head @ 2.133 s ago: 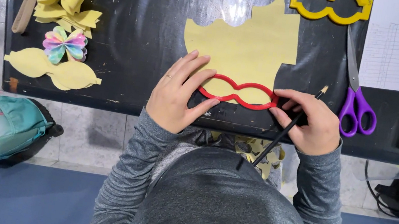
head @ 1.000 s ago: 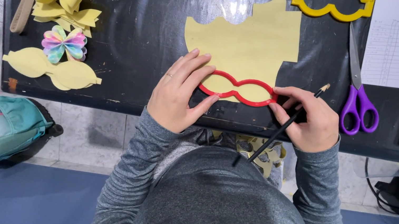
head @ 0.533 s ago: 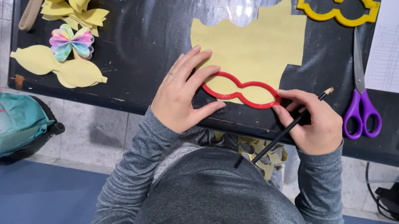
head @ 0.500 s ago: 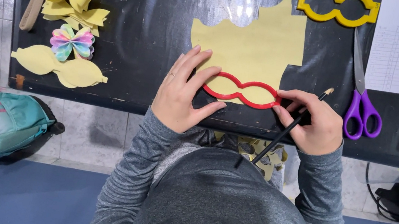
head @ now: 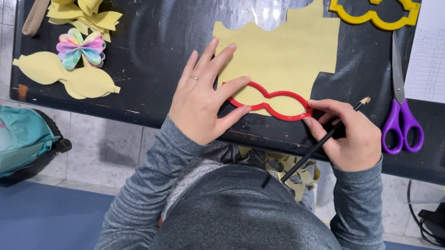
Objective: Tracing bow templates onto a leather sheet with a pencil and then cutting out the shapes using scissors.
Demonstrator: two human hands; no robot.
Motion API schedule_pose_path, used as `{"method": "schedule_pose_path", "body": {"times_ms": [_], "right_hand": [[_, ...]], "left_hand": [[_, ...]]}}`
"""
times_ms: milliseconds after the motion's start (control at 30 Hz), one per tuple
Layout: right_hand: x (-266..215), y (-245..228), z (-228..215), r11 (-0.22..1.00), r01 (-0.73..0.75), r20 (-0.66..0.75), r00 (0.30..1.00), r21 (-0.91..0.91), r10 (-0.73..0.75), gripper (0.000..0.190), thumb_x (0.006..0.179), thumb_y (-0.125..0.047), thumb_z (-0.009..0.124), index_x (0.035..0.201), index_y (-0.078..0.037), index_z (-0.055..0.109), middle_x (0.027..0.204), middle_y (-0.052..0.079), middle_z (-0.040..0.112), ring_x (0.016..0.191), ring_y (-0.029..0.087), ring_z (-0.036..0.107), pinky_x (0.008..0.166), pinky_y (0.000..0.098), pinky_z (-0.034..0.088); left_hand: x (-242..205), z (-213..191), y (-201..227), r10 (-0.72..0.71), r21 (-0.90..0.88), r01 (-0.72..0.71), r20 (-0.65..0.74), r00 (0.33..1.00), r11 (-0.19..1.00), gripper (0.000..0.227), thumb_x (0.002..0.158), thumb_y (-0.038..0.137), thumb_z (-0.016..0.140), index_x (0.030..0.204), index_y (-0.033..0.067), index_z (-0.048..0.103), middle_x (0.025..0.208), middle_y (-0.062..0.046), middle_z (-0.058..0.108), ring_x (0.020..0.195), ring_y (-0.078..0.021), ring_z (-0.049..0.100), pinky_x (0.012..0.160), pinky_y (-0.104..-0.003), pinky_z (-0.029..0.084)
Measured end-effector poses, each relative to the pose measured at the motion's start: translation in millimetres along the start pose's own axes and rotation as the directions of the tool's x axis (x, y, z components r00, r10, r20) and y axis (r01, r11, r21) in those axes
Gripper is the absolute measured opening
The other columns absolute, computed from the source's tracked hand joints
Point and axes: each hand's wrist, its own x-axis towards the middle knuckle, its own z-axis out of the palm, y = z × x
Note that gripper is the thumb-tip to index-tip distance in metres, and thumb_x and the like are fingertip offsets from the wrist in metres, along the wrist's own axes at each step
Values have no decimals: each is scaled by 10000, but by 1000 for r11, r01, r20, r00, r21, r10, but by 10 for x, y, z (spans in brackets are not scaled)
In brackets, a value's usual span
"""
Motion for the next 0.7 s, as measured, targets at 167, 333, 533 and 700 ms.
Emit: {"method": "schedule_pose_path", "body": {"times_ms": [167, 333, 533, 700], "right_hand": [[7, -16, -10, 1000, 0, 11, 1000, 4, 0, 256, 898, -50, 852, 1137, -35, 763, 919, 59, 783, 762, 183, 736, 741, 263, 542], [-1, -13, -15, 999, -31, 20, 999, -9, 31, 271, 893, -57, 862, 1149, -43, 771, 896, 53, 777, 766, 179, 734, 752, 257, 546], [84, -100, -106, 996, -57, 70, 996, 61, 53, 416, 793, -96, 928, 1167, -23, 761, 905, 108, 762, 800, 217, 732, 784, 289, 552], [114, -163, -9, 989, -21, -101, 994, 148, 36, 704, 1074, -593, 308, 989, -34, 727, 1019, 136, 663, 752, 202, 651, 770, 302, 522]], "left_hand": [[69, -23, -69, 47, -16, -46, 57, 997, 999, 407, 908, 456, 792, 1233, 227, 705, 1597, -127, 366, 1527, -414, 231, 1202, -628, 174], [85, -6, -127, 45, -54, -41, 84, 995, 998, 424, 894, 489, 796, 1235, 258, 695, 1642, -113, 298, 1548, -408, 177, 1216, -621, 149], [91, 1, -190, 51, -42, -46, 108, 993, 998, 434, 876, 540, 798, 1227, 305, 697, 1645, -110, 277, 1543, -435, 153, 1187, -677, 169], [75, 4, -202, 51, -25, -49, 91, 995, 998, 432, 866, 550, 801, 1216, 316, 701, 1650, -105, 269, 1545, -439, 143, 1183, -683, 180]]}}
